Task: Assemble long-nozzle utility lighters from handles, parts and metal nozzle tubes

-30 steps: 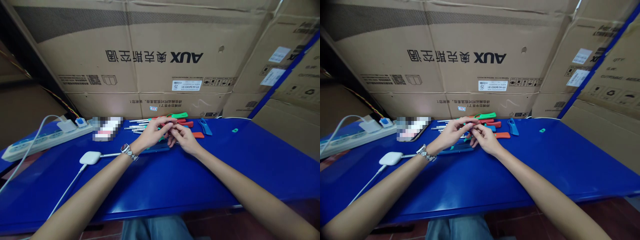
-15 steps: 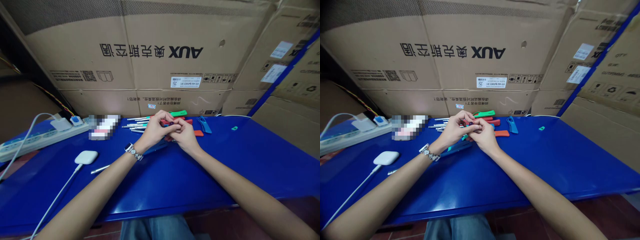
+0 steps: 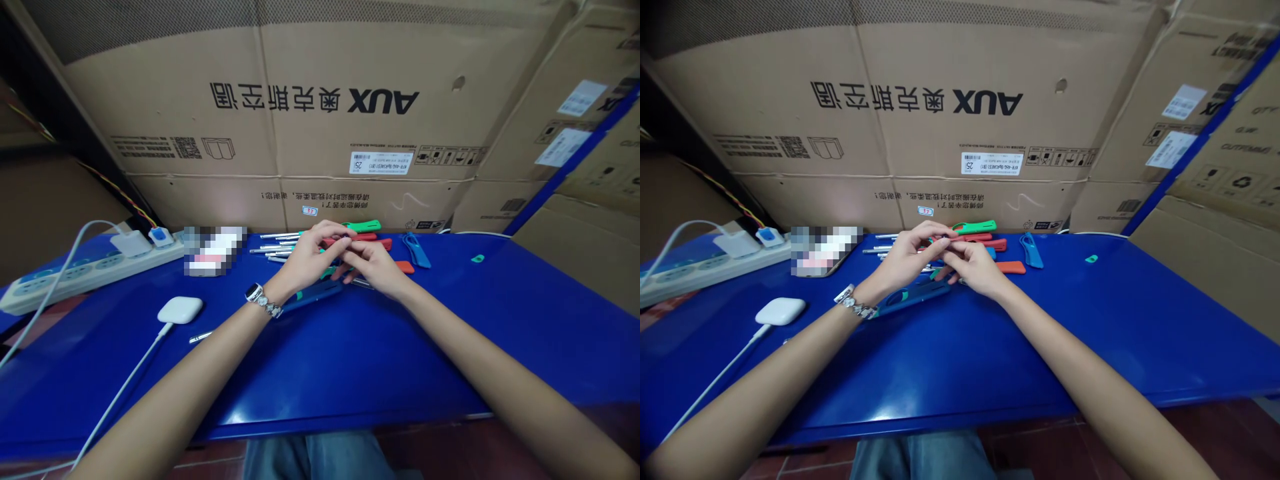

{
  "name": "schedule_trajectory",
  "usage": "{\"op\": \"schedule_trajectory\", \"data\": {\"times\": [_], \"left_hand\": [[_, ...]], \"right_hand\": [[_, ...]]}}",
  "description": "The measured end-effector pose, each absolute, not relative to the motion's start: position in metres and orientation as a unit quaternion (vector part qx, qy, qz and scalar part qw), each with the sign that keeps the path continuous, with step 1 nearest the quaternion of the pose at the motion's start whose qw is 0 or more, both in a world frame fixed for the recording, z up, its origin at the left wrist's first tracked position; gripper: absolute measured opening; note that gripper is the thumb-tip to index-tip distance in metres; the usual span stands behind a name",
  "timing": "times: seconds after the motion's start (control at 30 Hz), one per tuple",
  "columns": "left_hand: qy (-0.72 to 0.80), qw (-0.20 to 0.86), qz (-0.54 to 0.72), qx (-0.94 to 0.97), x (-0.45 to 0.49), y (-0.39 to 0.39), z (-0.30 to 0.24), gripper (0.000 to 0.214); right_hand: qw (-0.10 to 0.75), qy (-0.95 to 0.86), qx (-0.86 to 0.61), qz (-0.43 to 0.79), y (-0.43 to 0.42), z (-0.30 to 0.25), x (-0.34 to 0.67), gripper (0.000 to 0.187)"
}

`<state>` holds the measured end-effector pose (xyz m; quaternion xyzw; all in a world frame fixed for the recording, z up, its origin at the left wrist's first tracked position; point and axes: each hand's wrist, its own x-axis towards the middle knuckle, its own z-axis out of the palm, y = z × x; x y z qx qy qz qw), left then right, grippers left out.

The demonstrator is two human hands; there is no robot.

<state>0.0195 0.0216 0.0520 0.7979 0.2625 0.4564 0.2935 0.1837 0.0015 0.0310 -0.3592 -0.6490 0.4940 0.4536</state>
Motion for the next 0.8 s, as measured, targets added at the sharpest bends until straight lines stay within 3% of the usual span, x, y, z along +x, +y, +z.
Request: {"op": "schedule_trajectory", "data": {"times": [0.23,0.6,0.8], "left_hand": [[0.300,0.308,0.529,0.732,0.027,0.025,0.045,0.021],[0.252,0.306,0.479,0.783,0.015,0.021,0.050,0.022],[0.290,0.282,0.525,0.749,0.022,0.023,0.050,0.014]], "right_hand": [[0.550,-0.589,-0.415,0.422,-0.001,0.026,0.172,0.044],[0.469,-0.715,-0.373,0.360,-0.005,0.022,0.187,0.032],[0.549,-0.657,-0.402,0.325,0.000,0.016,0.176,0.039]]}}
